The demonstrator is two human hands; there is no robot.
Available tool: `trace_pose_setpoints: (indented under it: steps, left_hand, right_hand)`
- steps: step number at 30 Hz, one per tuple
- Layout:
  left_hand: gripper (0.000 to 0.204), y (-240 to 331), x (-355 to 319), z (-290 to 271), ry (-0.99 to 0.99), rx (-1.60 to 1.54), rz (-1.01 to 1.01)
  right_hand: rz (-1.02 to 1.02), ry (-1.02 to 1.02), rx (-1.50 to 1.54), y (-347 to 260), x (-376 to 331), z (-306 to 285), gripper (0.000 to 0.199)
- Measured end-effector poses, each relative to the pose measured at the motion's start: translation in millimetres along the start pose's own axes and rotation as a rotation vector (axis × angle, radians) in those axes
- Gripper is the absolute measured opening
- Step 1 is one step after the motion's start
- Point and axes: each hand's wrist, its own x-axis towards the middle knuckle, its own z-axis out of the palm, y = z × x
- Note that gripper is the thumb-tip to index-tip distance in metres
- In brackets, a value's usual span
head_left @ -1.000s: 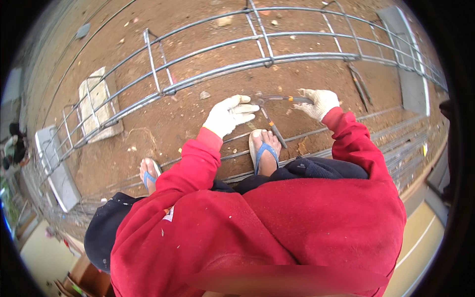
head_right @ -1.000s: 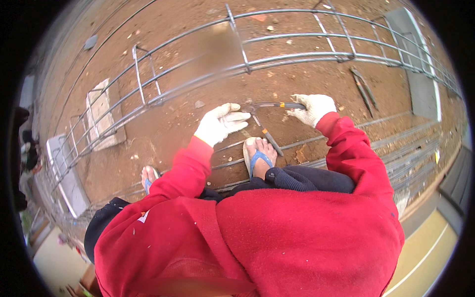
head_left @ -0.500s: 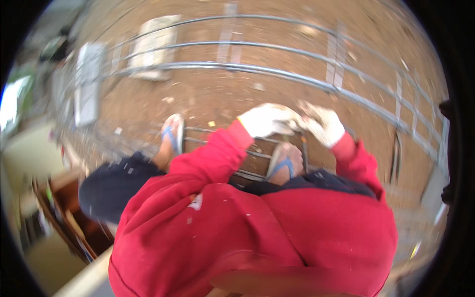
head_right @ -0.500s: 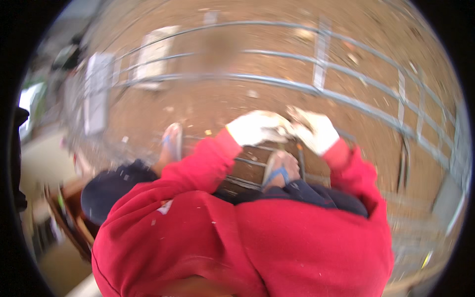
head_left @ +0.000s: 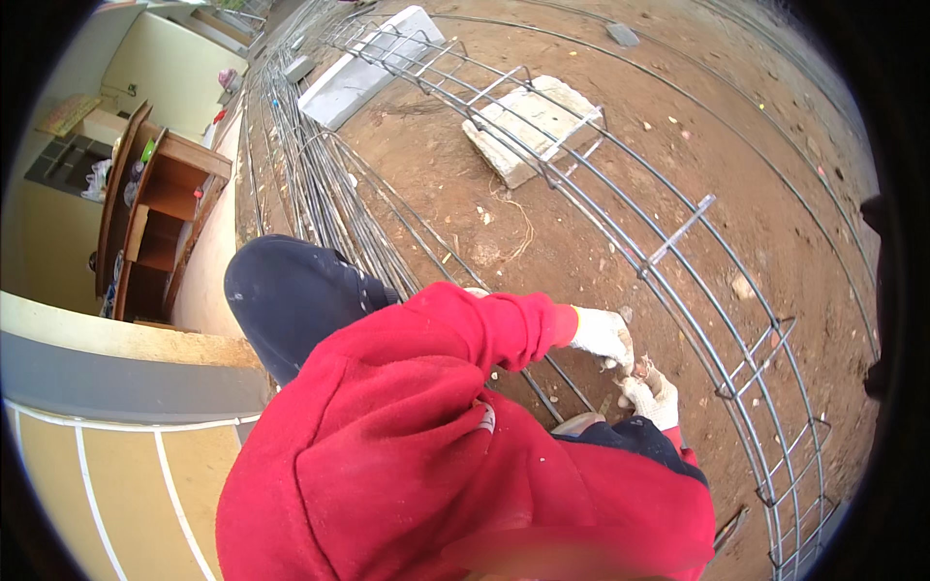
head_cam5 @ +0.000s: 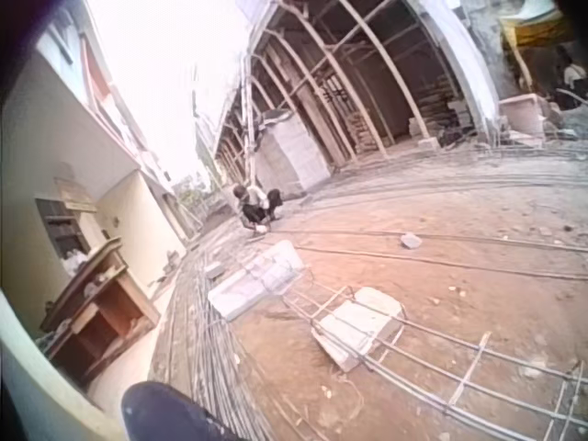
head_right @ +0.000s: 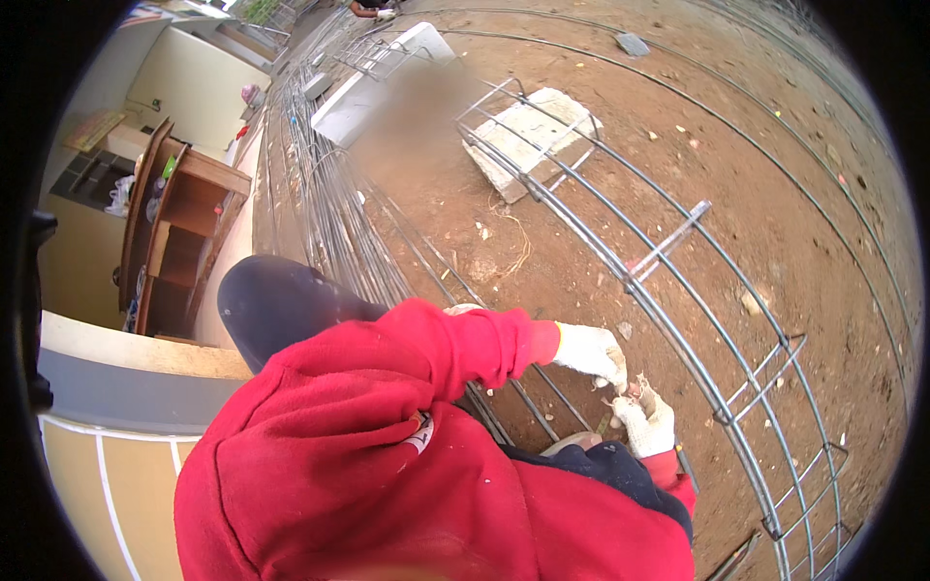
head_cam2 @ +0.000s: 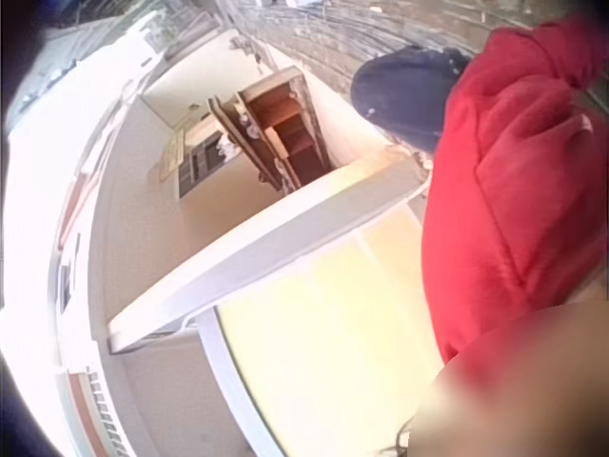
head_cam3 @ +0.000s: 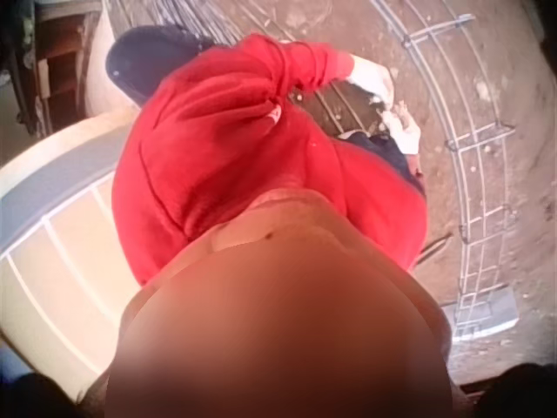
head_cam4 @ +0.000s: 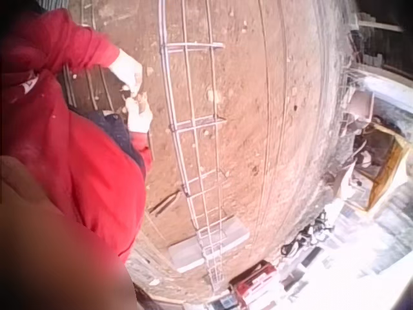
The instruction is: The person assembles a rebar cage by tying intersecting steel bars with wire. They use pliers to twist and secure the wire at multiple joints along the cage, moving progressively along the structure.
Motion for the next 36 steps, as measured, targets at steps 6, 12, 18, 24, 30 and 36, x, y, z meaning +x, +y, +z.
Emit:
trace_pose_setpoints:
  steps: [6,12,18,24,30,36]
  left_hand:
    - [0.086,21,-74,-87,-0.202,0.667,-0.189]
    - [0.042,-28,-257,-312,-0.451,1.259,-0.678]
    - [0.028,-138,-276,-501,1.249,0.956,-0.588]
    - [0.034,-182,-198,-575,1.637,0.538,-0.721]
    - [0.035,-190,-150,-602,1.358,0.798,-0.825]
    - [0.013,-180,-172,-607,1.676,1.465,-0.436]
  right_hand:
    - [-0.066,0.277,-0.130,-20,22,20,0.054]
    - [0.157,0.471,-0.526,-38,-53,8,0.040]
    - [0.283,0.416,-1.137,-62,-173,-30,0.045]
    - [0.921,0.614,-1.108,-102,-265,-94,0.057]
    - [1.192,0.562,-0.955,-105,-315,-41,0.046]
    - [1.148,0.530,-0.831,-119,-263,18,0.039]
